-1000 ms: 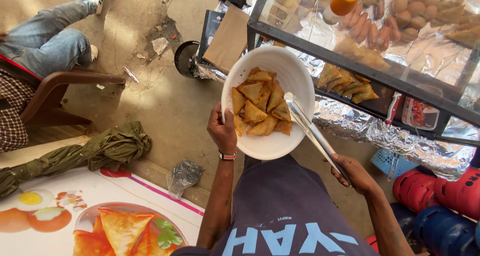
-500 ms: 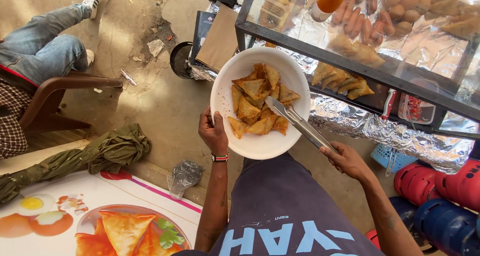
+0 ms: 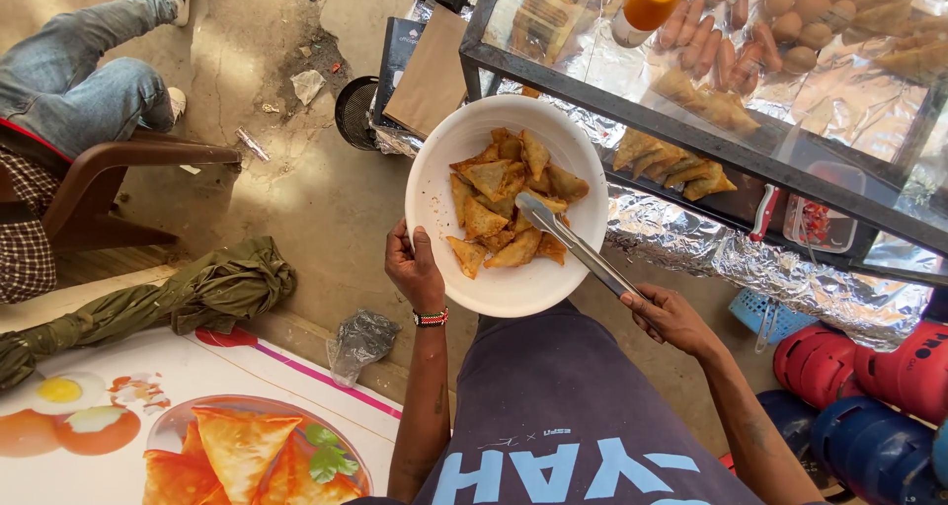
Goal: The recorder uses tongs to move fried samosas from a large bowl into a glass display case at a street-side food stall.
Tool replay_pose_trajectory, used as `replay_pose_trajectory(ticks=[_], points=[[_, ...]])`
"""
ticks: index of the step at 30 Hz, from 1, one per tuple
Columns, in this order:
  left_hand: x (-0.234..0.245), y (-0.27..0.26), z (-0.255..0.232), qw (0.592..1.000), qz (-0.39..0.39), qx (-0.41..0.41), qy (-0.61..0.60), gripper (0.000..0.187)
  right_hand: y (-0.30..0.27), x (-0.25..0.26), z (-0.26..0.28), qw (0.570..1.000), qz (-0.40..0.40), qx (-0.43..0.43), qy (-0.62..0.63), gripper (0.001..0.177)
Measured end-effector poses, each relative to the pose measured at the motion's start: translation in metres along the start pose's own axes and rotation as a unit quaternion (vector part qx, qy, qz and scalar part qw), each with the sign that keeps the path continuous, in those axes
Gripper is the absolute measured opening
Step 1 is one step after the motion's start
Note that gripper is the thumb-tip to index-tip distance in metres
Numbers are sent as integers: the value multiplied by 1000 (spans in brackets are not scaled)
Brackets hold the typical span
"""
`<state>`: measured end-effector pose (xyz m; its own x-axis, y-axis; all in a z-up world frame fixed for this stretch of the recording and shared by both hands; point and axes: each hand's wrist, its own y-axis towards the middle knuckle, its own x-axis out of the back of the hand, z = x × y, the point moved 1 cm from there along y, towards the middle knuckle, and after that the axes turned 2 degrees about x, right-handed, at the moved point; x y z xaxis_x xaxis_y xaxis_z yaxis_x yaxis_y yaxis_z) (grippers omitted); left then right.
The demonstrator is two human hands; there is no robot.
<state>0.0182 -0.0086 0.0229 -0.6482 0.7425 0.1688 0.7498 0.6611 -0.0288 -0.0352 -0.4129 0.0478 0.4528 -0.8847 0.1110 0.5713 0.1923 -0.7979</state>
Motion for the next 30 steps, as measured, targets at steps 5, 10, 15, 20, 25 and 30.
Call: replay_pose_trajectory(ticks=[5,10,15,20,25,30], points=[[9,-2,8,1000,-19,9,-4,25,-10,5,-8,998,3,-14,62,45],[13,-5,29,998,-48,47,22,26,-2,22,-34,956,35,34,289,47],[17,-17,28,996,-60,58,-16,27,28,44,12,928,20,71,366,46],[16,-23,25,995,-79,64,9,26,122,75,71,923,-39,93,371,39],[16,-25,32,994,-83,57,31,26,190,94,108,919,-64,173,348,28],[14,-25,27,995,-79,52,10,26,198,108,90,922,-45,239,303,32]])
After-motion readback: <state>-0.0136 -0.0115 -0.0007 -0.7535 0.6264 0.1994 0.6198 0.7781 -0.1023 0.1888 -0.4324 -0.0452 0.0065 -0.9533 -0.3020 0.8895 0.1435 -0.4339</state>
